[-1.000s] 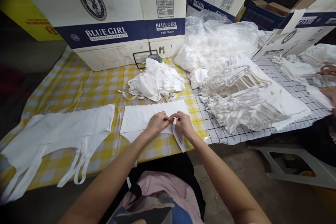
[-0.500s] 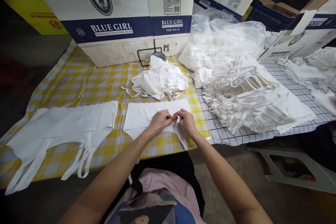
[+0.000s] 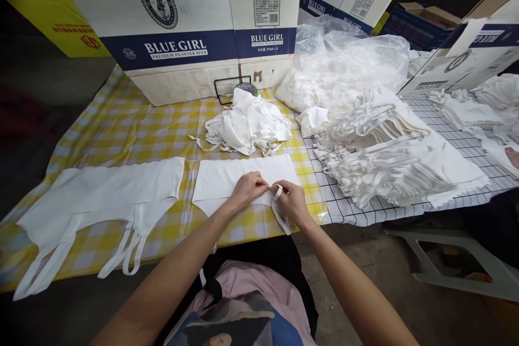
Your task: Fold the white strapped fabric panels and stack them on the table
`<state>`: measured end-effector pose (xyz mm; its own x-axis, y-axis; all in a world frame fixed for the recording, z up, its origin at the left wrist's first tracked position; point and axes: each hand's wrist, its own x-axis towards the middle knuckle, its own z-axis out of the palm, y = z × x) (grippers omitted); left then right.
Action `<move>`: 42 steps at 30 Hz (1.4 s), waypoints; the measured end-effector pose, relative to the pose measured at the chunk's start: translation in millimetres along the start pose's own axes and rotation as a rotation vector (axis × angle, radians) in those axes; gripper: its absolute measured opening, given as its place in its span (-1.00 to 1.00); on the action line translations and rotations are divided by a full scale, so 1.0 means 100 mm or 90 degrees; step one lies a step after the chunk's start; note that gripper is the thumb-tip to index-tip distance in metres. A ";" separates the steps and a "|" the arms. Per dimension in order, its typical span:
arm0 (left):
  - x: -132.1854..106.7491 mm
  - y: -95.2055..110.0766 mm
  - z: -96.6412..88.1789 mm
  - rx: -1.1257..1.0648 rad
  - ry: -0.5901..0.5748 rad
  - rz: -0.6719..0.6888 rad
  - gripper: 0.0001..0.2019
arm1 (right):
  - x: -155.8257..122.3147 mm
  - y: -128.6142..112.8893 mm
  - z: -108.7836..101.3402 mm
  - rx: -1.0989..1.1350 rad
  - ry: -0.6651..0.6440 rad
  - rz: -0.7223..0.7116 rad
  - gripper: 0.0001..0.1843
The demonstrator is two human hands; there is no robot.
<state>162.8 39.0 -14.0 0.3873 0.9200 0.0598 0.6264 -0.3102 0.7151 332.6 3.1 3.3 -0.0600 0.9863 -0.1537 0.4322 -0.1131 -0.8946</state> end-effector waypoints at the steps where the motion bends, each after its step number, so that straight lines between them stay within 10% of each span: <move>1: -0.03 0.00 -0.01 -0.001 -0.003 0.007 -0.85 | -0.05 0.01 0.00 0.038 -0.014 0.024 -0.71; 8: -0.25 0.02 -0.08 0.044 -0.038 0.090 -0.63 | -0.46 0.02 -0.10 0.377 -0.125 0.217 -0.57; 16: -0.27 0.03 -0.04 0.072 -0.031 0.088 -0.63 | -0.50 -0.05 0.05 0.202 -0.175 0.243 -0.60; 27: -0.27 -0.02 -0.37 -0.142 -0.063 0.050 -0.61 | -0.52 0.14 0.16 -0.278 0.048 0.077 -0.82; 34: -0.69 -0.48 -0.80 0.142 0.023 -0.053 -0.55 | -0.63 0.16 0.20 -0.351 0.049 0.073 -0.79; 42: -0.58 -0.35 -0.59 0.206 -0.018 0.025 -0.57 | -0.46 0.04 0.21 -0.352 0.126 0.056 -0.71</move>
<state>78.3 10.4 -1.9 0.4314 0.9002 0.0595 0.7918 -0.4094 0.4533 318.0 -45.6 -2.5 0.1436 0.9857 -0.0883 0.8355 -0.1685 -0.5230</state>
